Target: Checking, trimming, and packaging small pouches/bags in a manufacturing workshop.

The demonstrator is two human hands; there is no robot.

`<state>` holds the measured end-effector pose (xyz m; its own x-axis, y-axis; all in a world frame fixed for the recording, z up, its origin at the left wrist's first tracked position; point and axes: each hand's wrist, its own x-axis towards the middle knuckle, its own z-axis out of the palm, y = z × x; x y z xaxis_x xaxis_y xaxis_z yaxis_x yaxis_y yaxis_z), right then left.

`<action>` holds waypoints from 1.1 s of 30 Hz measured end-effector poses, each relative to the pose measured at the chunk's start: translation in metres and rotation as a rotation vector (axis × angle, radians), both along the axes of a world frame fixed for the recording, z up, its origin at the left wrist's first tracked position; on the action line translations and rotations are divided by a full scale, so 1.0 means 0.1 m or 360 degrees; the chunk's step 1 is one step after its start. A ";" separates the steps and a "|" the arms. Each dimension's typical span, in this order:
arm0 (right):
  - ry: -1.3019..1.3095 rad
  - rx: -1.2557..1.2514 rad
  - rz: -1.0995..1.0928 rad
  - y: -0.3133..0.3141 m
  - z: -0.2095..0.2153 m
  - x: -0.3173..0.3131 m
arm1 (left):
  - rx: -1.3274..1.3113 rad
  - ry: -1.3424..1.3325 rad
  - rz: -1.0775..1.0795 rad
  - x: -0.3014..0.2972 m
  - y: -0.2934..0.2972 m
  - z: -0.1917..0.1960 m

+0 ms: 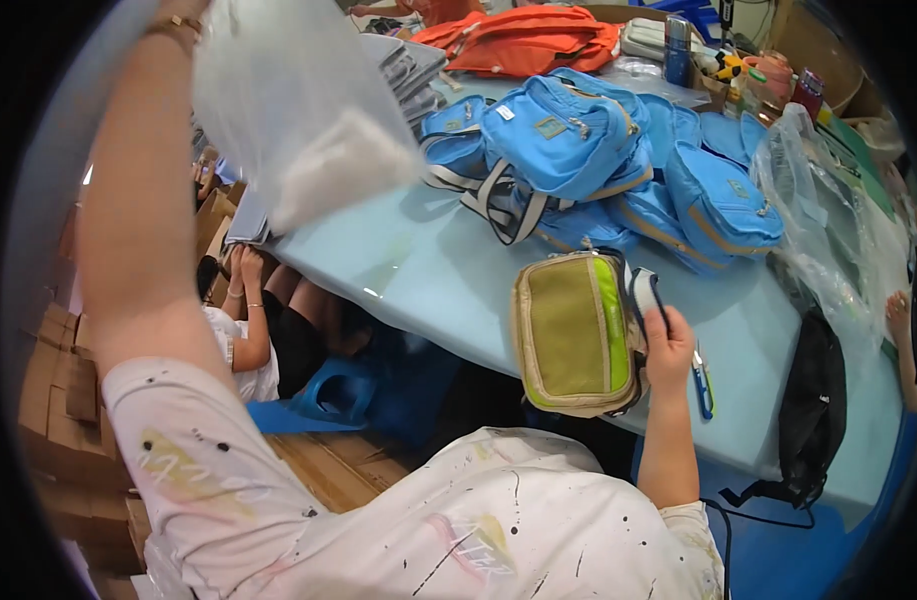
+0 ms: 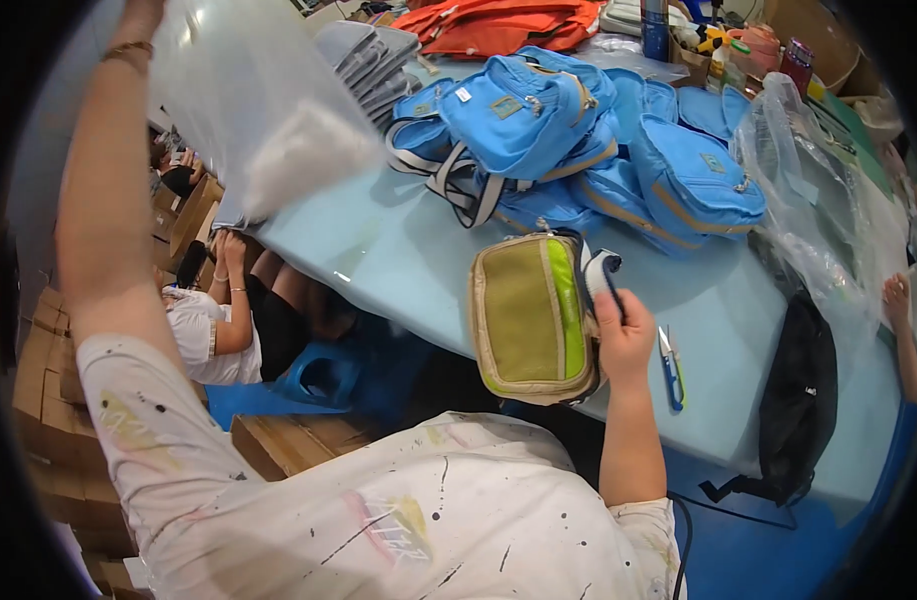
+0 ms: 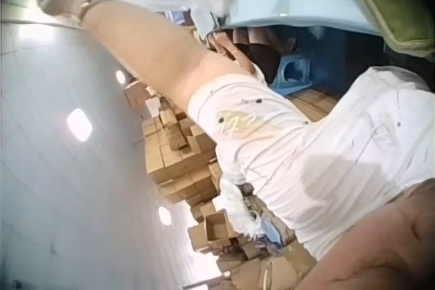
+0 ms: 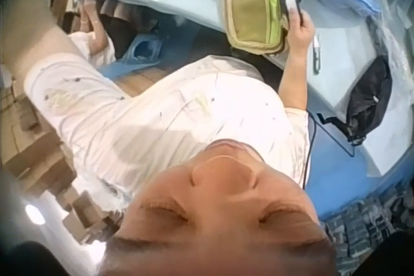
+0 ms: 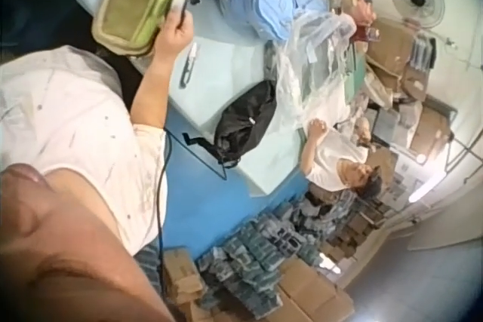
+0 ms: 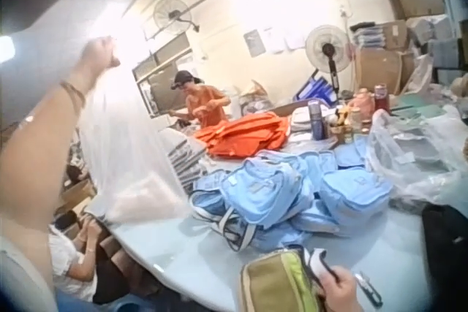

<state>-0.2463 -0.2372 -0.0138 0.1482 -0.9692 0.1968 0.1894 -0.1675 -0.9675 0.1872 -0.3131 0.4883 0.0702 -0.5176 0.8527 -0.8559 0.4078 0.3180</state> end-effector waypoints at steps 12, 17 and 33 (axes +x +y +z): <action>-0.0042 0.0048 -0.0091 0.42 0.17 0.02 | 0.0301 0.0221 -0.0505 0.21 0.01 -1.30; 0.0036 -0.0044 -0.0091 0.49 0.21 0.11 | 0.0509 -0.0070 -0.0797 -0.79 -0.14 -2.16; -0.0131 0.0189 -0.0298 0.45 0.15 0.18 | 0.0986 -0.0308 0.0772 -0.79 1.91 -5.29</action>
